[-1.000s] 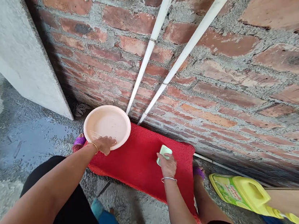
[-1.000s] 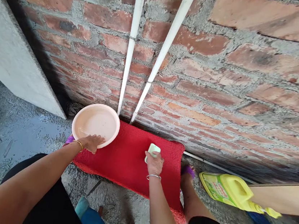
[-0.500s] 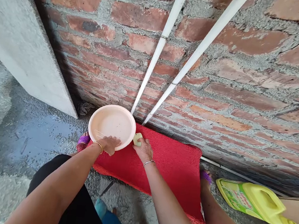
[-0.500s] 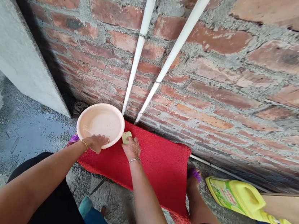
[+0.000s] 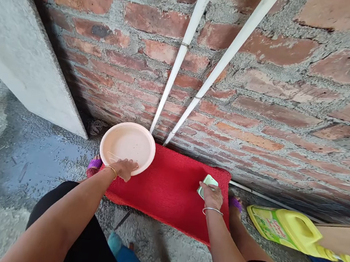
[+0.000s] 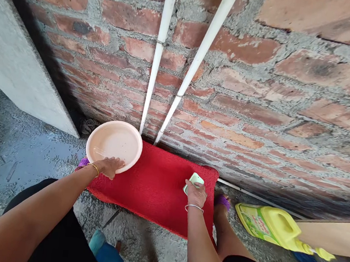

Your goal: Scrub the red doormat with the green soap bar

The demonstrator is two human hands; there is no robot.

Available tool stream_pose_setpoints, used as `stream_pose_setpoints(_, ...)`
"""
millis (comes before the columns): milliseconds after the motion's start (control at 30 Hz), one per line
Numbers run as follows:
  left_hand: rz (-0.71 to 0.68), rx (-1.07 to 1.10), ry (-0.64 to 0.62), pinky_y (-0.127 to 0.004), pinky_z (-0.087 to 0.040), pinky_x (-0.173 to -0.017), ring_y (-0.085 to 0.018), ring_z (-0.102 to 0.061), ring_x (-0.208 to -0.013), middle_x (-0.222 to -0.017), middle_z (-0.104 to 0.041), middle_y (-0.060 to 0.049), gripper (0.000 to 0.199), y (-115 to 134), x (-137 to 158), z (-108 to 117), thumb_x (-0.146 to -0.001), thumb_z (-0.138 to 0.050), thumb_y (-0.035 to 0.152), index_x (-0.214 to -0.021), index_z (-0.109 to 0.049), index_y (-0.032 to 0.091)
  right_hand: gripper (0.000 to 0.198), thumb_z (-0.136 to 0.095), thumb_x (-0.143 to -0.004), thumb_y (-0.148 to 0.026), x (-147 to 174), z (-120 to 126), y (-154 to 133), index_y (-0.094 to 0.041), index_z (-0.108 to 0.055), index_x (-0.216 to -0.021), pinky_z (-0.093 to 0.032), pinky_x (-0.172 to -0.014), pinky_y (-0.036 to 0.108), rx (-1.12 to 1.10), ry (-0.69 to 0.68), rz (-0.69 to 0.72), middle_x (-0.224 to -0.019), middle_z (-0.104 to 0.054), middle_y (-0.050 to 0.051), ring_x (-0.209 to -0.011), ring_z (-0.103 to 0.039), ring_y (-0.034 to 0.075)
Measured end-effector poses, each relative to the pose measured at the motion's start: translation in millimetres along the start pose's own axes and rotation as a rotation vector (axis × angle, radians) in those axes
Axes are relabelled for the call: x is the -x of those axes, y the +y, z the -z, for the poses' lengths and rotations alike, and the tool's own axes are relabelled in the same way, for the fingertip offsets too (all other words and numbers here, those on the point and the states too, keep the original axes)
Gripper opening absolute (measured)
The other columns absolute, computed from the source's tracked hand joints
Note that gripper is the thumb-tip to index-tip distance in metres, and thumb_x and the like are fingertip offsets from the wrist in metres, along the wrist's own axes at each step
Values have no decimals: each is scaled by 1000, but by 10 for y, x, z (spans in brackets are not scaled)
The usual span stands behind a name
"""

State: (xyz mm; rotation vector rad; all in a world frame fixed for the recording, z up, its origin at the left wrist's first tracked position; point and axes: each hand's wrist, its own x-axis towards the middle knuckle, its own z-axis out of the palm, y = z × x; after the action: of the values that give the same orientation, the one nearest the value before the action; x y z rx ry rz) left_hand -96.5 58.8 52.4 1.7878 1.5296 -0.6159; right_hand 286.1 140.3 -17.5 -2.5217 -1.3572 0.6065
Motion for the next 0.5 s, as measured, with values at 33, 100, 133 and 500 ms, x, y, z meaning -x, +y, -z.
stream_pose_setpoints(33, -1, 0, -1, -52, -47, -98, -36, -48, -129, -142, -47, -13, 86, 0, -4, -2, -58, -67, 29, -140, -40, 30, 44, -67, -73, -52, 32, -14, -36, -20, -64, -104, -51, -73, 37, 1, 0, -8, -97, -65, 13, -91, -64, 29)
stream_pose_setpoints(100, -4, 0, -2, -52, -48, -97, -35, -48, -128, -140, -48, -13, 87, 1, -1, 1, -58, -68, 29, -140, -40, 30, 46, -69, -72, -52, 161, -67, -203, -23, -63, -107, -50, -80, 36, 19, -35, 12, -101, -64, 12, -98, -63, 29)
stream_pose_setpoints(133, -6, 2, -1, -52, -48, -98, -35, -49, -127, -139, -48, -13, 86, 2, 5, 6, -57, -68, 29, -139, -41, 30, 47, -69, -72, -51, 252, -104, -324, -23, -63, -109, -49, -83, 36, 25, -62, 56, -103, -63, 11, -99, -62, 28)
stream_pose_setpoints(500, -29, 21, -19, -53, -45, -101, -34, -48, -128, -142, -47, -12, 84, 1, 52, 59, -58, -66, 25, -138, -42, 29, 39, -65, -80, -46, 1221, -676, -1517, -28, -61, -115, -45, -83, 31, 242, -368, 557, -115, -54, 6, -105, -58, 23)
